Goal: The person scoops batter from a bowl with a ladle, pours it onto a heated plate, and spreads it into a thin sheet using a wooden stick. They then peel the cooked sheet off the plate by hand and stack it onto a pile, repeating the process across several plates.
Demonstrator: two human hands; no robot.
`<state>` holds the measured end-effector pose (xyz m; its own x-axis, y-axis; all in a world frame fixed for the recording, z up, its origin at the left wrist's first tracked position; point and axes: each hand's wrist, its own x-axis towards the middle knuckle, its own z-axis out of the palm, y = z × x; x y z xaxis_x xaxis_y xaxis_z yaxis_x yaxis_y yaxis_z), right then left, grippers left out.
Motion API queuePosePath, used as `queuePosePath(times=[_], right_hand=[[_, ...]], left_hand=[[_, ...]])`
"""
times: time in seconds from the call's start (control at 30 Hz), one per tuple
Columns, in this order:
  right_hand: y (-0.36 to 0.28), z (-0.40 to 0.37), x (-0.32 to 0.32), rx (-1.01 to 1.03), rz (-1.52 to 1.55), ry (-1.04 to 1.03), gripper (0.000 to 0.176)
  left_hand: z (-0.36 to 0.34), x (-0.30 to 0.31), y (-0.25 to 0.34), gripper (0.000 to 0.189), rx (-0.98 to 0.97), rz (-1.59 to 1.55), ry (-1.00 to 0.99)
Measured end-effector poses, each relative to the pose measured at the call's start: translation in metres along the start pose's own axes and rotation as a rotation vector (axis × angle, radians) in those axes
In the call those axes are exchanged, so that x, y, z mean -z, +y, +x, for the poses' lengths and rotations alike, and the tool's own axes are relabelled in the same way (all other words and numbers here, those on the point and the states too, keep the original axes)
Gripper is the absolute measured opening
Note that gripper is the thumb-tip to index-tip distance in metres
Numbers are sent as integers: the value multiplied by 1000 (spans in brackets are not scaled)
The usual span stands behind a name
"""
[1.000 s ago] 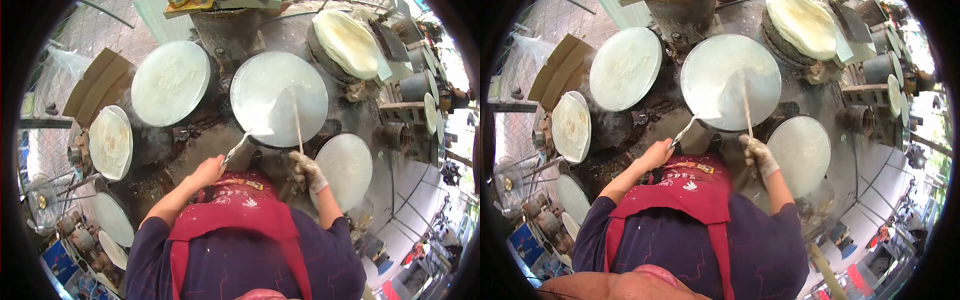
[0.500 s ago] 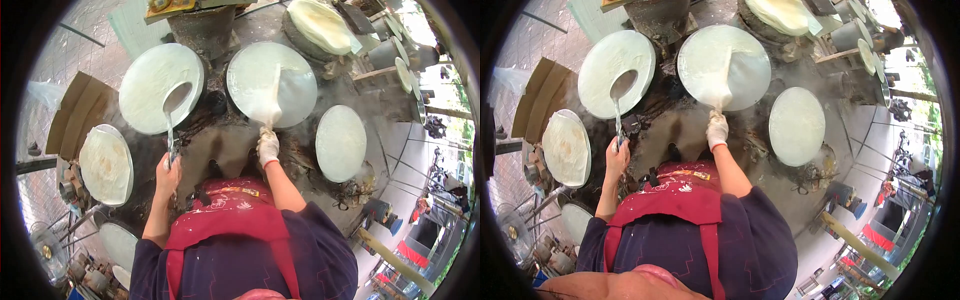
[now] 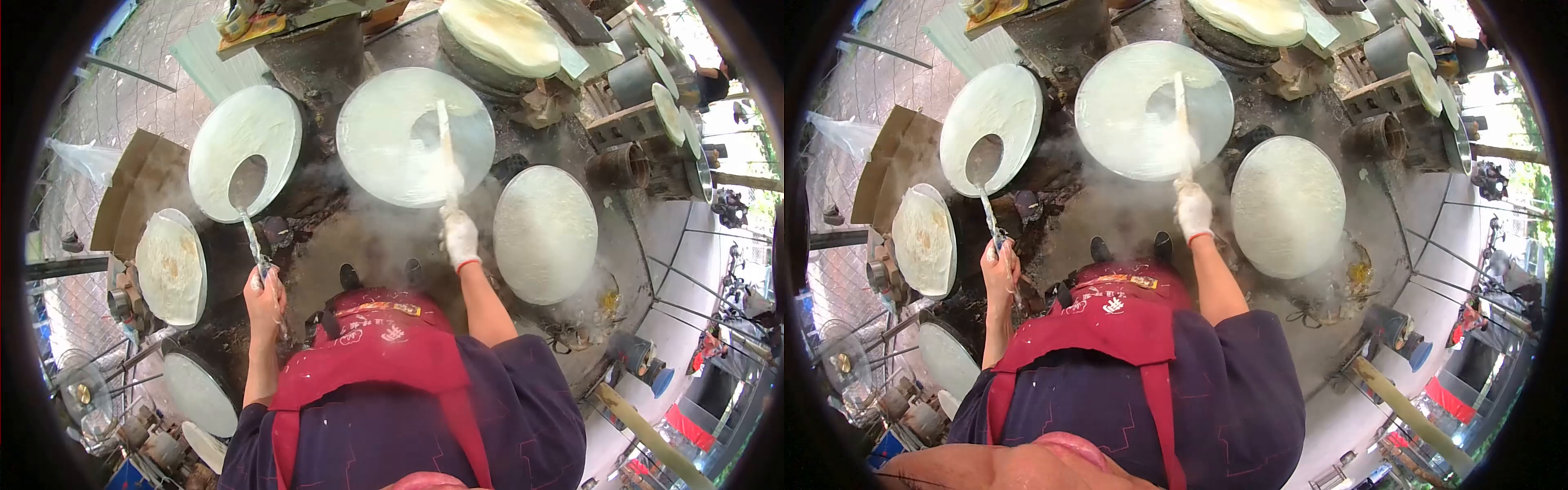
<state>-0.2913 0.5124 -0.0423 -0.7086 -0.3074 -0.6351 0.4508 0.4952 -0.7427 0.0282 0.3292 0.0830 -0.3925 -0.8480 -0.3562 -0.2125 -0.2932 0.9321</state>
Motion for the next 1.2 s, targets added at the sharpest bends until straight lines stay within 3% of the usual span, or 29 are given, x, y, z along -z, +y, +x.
queuePosePath(times=[0.03, 0.1, 0.17, 0.27, 0.3, 0.37, 0.43, 0.47, 0.53, 0.6, 0.7, 0.77, 0.9, 0.97, 1.03, 1.07, 1.13, 1.2], right_hand=[[10, -2, -1, 33, -11, -48, 34], [36, -11, 3, 568, -523, 2, 38], [44, -2, 25, 314, -770, -3, 39], [21, 34, 61, 410, -689, 138, 36], [20, 58, 71, 632, -739, 214, 34], [10, 79, 78, 586, -599, 160, 33], [67, 104, 66, 854, -812, 82, 32], [37, 48, 63, 669, -564, 32, 33], [82, 55, 56, 482, -555, 77, 48], [70, 63, 59, 521, -762, 165, 56], [-30, 100, 66, 337, -848, 226, 55], [-81, 133, 70, 361, -896, 300, 58], [-164, 208, 74, 421, -1015, 230, 47], [-177, 239, 61, 472, -968, 286, 45], [-187, 207, 44, 540, -955, 221, 47], [-188, 158, 40, 775, -654, 203, 43], [-120, 155, 28, 1084, -365, 31, 41], [-94, 77, 50, 899, -119, 33, 37]], left_hand=[[-4, -9, 3, 18, -5, 11, 16], [-11, -25, 6, 18, -10, 18, 42], [-17, -38, 7, 19, -17, 4, 67], [-25, -54, 9, 18, -41, 28, 93], [-25, -59, 10, 18, -29, 30, 94], [-28, -67, 13, 18, 0, 38, 91], [-26, -74, 15, 18, -7, 79, 92], [-26, -77, 16, 17, -10, 95, 93], [-24, -81, 17, 17, -13, 94, 91], [-25, -86, 24, 15, -14, 94, 86], [-32, -91, 30, 13, 52, 76, 137], [-42, -89, 27, 11, 88, 59, 222], [-69, -79, 15, 8, 58, 65, 279], [-76, -78, 16, 7, 68, 120, 297], [-76, -76, 19, 7, 86, 159, 313], [-74, -73, 20, 8, 67, 163, 313], [-65, -65, 17, 10, 67, 131, 325], [-60, -63, 19, 11, 50, 135, 303]])
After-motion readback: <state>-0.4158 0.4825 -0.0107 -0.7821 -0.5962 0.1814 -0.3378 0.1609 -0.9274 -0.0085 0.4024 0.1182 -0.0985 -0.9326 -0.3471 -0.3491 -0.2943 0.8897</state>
